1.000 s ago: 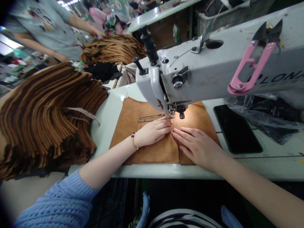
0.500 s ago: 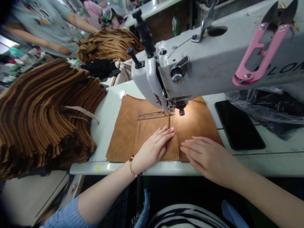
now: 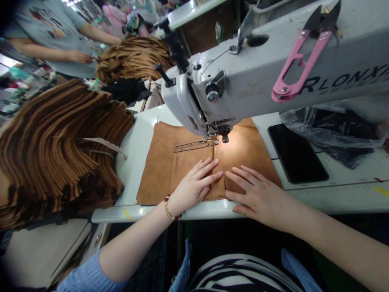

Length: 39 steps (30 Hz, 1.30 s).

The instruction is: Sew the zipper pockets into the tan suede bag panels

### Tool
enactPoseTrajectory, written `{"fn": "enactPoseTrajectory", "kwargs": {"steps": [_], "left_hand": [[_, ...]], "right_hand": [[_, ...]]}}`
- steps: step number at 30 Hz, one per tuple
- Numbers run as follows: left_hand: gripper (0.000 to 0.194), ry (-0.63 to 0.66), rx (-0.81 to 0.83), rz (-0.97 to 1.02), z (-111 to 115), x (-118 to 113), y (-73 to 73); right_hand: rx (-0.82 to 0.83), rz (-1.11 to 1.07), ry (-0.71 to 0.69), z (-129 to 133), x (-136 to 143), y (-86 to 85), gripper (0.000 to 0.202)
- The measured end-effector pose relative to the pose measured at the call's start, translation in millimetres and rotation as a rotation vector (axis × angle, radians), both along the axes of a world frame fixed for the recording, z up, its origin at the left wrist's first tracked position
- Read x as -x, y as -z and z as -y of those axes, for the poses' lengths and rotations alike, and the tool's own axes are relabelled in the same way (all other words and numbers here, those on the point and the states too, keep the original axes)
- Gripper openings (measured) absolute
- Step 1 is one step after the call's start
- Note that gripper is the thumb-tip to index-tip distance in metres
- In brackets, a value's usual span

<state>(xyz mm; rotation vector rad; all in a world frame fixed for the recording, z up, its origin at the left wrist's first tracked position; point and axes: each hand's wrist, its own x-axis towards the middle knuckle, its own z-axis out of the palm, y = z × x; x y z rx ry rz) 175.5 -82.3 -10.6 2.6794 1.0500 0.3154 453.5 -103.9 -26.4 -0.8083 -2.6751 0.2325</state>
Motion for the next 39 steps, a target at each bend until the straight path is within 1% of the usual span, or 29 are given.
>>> {"fn": "enactPoseTrajectory", "kwargs": {"steps": [4,6,9,12,15,20,22,26,28,31,33,35,37,39], "left_hand": [[0.044,0.021,-0.015,-0.027,0,1,0.6],[0.044,0.026,-0.018,-0.029,-1,1,1.0],[0.044,0.019,-0.016,-0.026,-1,1,0.5],[0.042,-0.001,-0.001,-0.031,0,-2,-1.9],[0.037,-0.045,0.014,-0.033,2,-7,-5.0],[0.036,-0.139,0.011,-0.021,10,-14,-5.8],[0.036,-0.144,0.002,-0.012,11,-15,-4.6],[0.039,-0.143,0.0,-0.001,13,-16,-3.6],[0.04,-0.149,0.005,-0.007,14,-16,-3.9],[0.041,-0.158,0.005,-0.02,16,-17,-4.8],[0.04,-0.146,-0.002,-0.029,14,-15,-5.8],[0.037,-0.106,-0.025,-0.041,8,-9,-7.5],[0.033,-0.024,-0.068,-0.055,-4,-2,-10.0],[0.032,0.105,-0.117,-0.07,-20,4,-13.4]], "right_hand": [[0.092,-0.032,-0.045,-1,-12,-3.4,0.042],[0.11,-0.053,-0.02,-2,-14,-5.6,0.041],[0.042,-0.053,0.036,0,-9,-6.0,0.039],[-0.013,-0.028,0.062,6,-1,-2.9,0.034],[0.006,-0.012,0.058,11,0,0.7,0.035],[0.06,0.002,0.018,18,-8,-1.3,0.055],[0.073,-0.009,-0.004,21,-11,-5.2,0.052],[0.079,-0.062,-0.034,24,-13,-12.5,0.04],[0.067,-0.064,-0.007,24,-10,-12.9,0.042],[0.024,0.005,0.012,24,-4,-9.7,0.052],[-0.011,0.047,-0.002,25,-1,-7.2,0.053],[-0.037,0.063,-0.009,26,0,-6.6,0.052],[-0.05,0.069,-0.012,26,1,-8.3,0.05],[-0.062,0.071,-0.017,25,1,-11.1,0.048]]}}
